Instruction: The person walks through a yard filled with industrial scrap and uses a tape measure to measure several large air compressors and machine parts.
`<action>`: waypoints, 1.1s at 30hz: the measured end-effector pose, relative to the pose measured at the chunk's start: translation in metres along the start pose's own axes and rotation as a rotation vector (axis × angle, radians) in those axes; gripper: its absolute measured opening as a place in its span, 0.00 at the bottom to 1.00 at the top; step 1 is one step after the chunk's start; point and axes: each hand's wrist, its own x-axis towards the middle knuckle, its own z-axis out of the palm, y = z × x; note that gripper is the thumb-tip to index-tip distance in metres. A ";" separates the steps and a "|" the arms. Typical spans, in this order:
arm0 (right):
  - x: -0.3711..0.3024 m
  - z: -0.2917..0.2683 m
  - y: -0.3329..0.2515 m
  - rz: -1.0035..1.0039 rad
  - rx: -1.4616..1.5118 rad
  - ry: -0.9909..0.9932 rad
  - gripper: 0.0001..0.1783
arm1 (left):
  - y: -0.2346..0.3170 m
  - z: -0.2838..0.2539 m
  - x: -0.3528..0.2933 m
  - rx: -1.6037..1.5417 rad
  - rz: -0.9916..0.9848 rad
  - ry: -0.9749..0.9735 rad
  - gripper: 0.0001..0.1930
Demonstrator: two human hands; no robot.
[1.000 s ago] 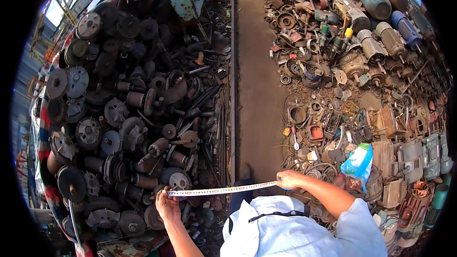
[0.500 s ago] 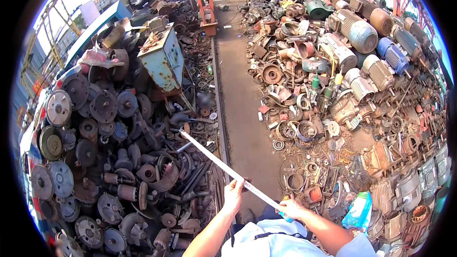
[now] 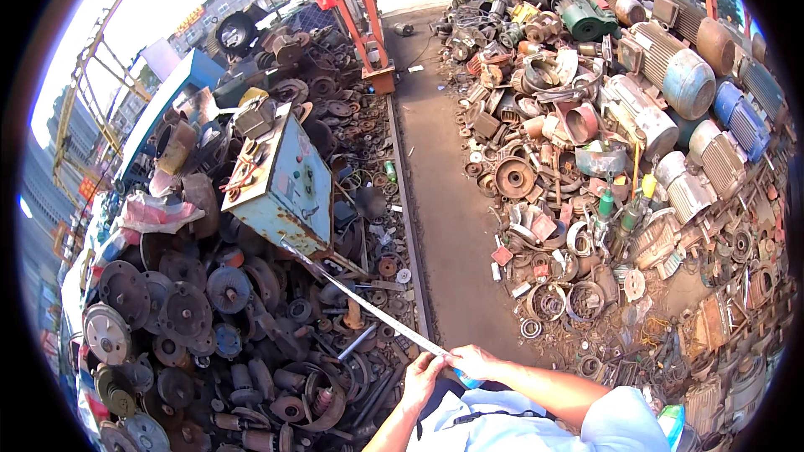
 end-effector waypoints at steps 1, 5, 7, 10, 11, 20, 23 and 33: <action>0.023 -0.022 -0.006 0.040 -0.004 0.009 0.18 | 0.005 -0.007 0.023 -0.006 0.010 0.046 0.14; 0.131 -0.098 0.069 0.000 -0.091 0.138 0.18 | -0.007 -0.059 0.123 0.034 -0.105 0.281 0.13; 0.164 -0.151 0.115 0.166 -0.209 0.125 0.18 | -0.018 -0.083 0.180 0.047 -0.151 0.353 0.11; 0.183 -0.223 0.218 0.548 -0.263 0.179 0.14 | -0.008 -0.110 0.275 0.191 -0.202 0.412 0.10; 0.166 -0.245 0.266 0.579 -0.378 0.150 0.14 | -0.004 -0.115 0.310 0.238 -0.228 0.416 0.10; 0.180 -0.341 0.254 1.202 0.116 0.742 0.18 | 0.170 -0.077 0.629 0.410 -0.087 0.209 0.11; 0.272 -0.379 0.253 1.264 -0.062 0.636 0.20 | 0.191 -0.076 0.726 0.478 -0.010 0.187 0.12; 0.680 -0.699 0.082 0.562 0.140 0.739 0.11 | 0.104 -0.180 0.809 0.594 -0.811 0.535 0.12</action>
